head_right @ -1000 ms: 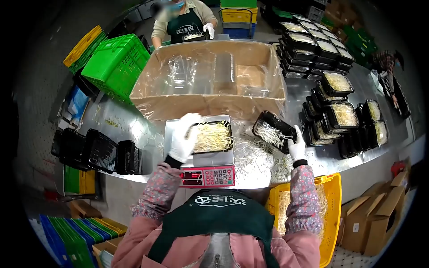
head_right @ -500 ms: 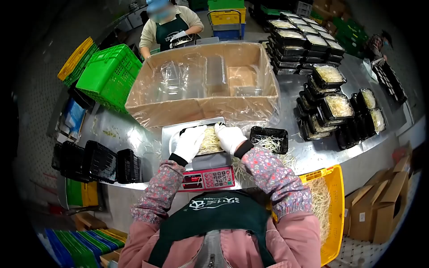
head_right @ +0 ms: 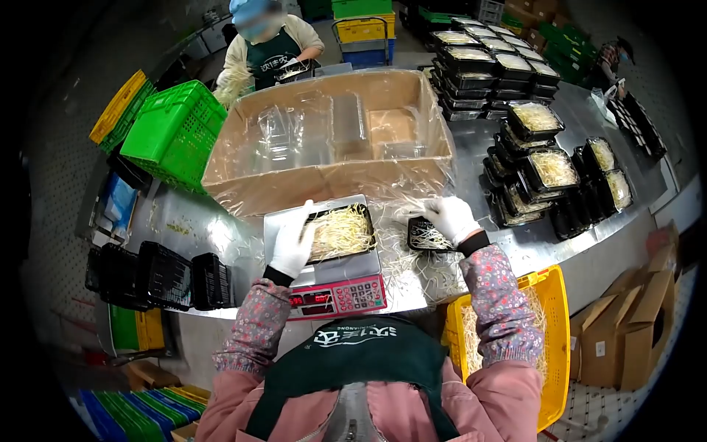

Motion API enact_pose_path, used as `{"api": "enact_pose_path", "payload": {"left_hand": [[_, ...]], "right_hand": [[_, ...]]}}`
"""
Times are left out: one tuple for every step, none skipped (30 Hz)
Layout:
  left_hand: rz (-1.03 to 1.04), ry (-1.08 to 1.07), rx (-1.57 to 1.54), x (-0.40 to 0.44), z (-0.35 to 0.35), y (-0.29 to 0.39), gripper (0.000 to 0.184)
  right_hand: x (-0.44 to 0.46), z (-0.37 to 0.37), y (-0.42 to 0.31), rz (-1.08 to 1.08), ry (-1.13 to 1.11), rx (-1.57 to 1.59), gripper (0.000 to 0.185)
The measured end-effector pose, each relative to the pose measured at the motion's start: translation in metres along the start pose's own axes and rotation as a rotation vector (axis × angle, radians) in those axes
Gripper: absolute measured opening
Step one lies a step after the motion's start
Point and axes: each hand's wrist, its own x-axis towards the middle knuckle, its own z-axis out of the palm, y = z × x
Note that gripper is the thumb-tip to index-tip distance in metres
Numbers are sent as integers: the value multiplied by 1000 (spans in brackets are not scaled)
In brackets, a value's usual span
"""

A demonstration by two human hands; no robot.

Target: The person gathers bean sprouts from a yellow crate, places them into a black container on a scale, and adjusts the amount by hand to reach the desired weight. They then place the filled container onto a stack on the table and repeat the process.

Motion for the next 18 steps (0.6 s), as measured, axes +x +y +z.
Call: {"api": "enact_pose_path", "payload": {"left_hand": [[-52, 64, -87, -4, -4, -7, 45], [-102, 125, -172, -9, -7, -13, 44], [-120, 161, -197, -15, -9, -21, 43], [-193, 138, -241, -22, -10, -30, 40], [-171, 147, -186, -28, -1, -38, 39], [-150, 150, -130, -33, 4, -44, 39], [-74, 139, -40, -30, 7, -39, 38], [7, 132, 49, -24, 12, -28, 37], [25, 123, 122, -17, 11, -4, 38], [66, 88, 226, -12, 11, 10, 39], [116, 75, 319, -16, 21, 5, 39], [164, 60, 414, -20, 31, -4, 40], [104, 74, 374, -21, 34, -5, 41], [92, 71, 351, -23, 36, -7, 40], [78, 67, 328, -25, 37, -9, 40], [60, 68, 304, -27, 37, -9, 40], [47, 66, 310, -28, 38, -8, 40], [37, 59, 316, -28, 37, -8, 39]], "right_hand": [[-3, 5, 13, 77, -167, -220, 20], [-8, 10, 22, 26, -297, -408, 24], [-11, 18, 27, -35, -242, -350, 30], [-13, 16, 17, -97, -190, -294, 36], [-9, 10, -6, -113, -151, -76, 48], [-4, 18, -25, -186, 2, 67, 57], [1, 29, -47, -220, 75, 179, 65], [3, 24, -82, -206, 61, 123, 71], [7, 33, -107, -265, 93, 74, 75], [9, 58, -119, -300, 162, 43, 76], [12, 72, -133, -278, 113, -1, 75], [17, 86, -141, -287, 177, 16, 56], [24, 101, -139, -291, 178, 23, 45], [30, 116, -136, -293, 179, 32, 36], [33, 129, -128, -337, 276, 88, 24], [32, 125, -126, -332, 276, 102, 22], [31, 120, -122, -328, 276, 117, 20], [29, 117, -117, -318, 276, 133, 19]]}}
